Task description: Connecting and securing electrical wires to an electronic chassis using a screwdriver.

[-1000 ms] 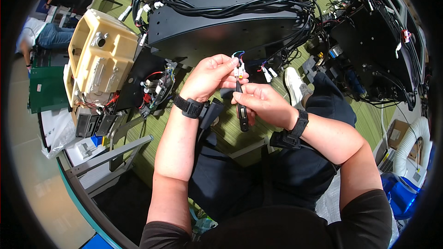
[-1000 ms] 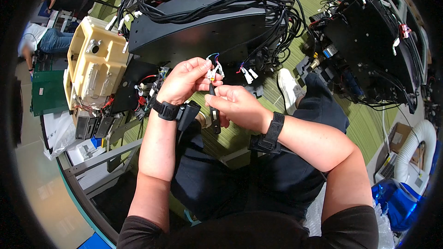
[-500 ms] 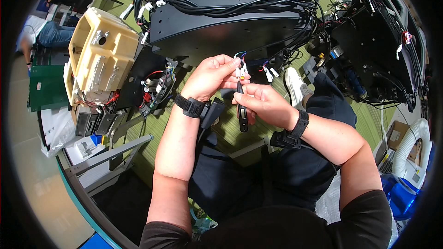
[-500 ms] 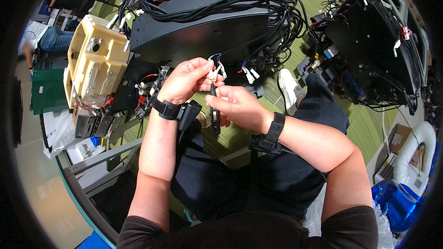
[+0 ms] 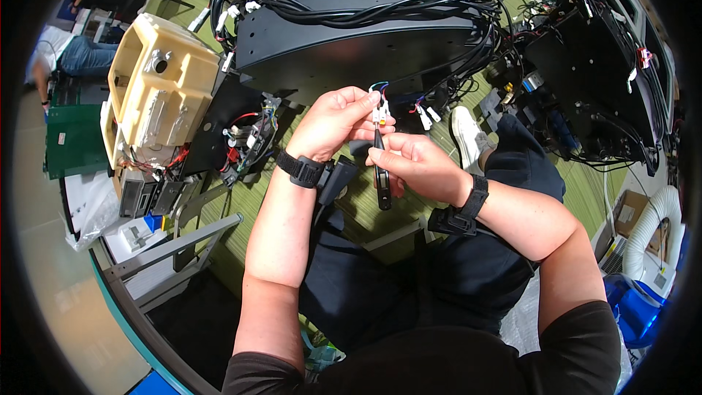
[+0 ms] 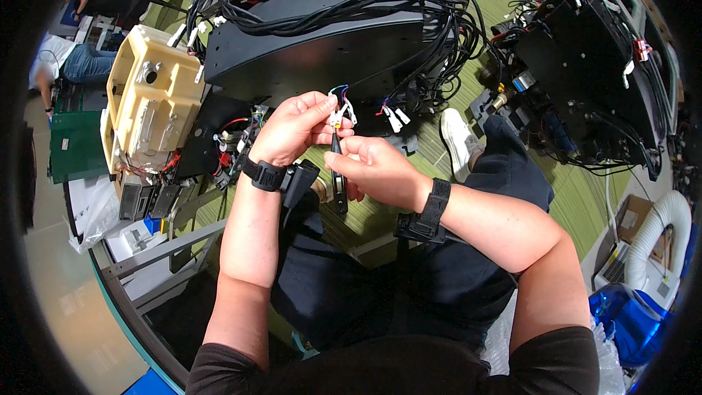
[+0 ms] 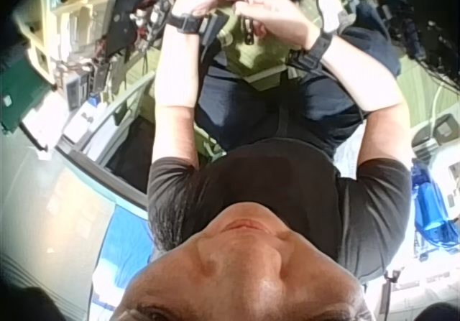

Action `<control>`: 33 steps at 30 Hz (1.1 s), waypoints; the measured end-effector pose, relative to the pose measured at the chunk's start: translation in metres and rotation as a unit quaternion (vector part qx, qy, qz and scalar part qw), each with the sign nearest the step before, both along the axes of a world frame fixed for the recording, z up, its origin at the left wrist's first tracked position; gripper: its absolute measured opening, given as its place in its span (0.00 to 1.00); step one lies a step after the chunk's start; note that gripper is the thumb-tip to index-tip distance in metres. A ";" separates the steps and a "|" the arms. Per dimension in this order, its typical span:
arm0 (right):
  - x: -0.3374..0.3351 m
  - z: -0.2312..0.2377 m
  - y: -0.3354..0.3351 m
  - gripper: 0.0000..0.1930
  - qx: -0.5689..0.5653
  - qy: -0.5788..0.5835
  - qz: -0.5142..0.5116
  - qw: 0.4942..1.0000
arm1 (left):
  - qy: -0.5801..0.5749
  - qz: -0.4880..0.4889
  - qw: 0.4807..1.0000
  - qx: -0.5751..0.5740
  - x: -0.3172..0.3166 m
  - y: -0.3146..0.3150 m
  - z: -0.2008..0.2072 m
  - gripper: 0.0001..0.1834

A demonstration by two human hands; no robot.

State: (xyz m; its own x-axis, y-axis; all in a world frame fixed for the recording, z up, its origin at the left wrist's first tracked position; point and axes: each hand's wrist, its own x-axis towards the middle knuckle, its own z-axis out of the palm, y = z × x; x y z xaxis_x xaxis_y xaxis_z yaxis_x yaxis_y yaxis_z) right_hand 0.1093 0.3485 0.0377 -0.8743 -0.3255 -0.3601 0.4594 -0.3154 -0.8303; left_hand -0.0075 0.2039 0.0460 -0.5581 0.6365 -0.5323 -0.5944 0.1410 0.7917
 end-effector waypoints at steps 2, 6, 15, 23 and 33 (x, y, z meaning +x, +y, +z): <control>0.000 -0.002 0.000 0.13 -0.001 0.001 0.001 1.000 | 0.003 0.008 1.000 0.005 0.001 0.001 -0.002 0.11; 0.000 0.000 0.000 0.13 -0.010 -0.005 0.001 1.000 | 0.006 0.036 0.999 0.017 0.002 0.002 -0.003 0.11; -0.001 0.002 0.002 0.13 -0.009 -0.005 0.004 1.000 | 0.008 0.019 1.000 0.001 0.002 0.003 0.000 0.12; -0.001 0.003 0.001 0.13 -0.023 -0.013 0.002 1.000 | -0.005 0.016 1.000 0.013 0.001 0.002 -0.002 0.12; -0.002 0.006 0.002 0.13 -0.034 -0.010 0.001 0.999 | -0.007 0.019 0.999 0.029 0.001 0.001 -0.006 0.11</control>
State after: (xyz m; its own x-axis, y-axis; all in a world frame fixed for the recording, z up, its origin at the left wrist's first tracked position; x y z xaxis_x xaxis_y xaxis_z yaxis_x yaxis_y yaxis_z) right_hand 0.1075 0.3500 0.0433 -0.8667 -0.3518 -0.3537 0.4759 -0.3706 -0.7976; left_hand -0.0069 0.2044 0.0402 -0.5749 0.6457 -0.5025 -0.6090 0.0724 0.7899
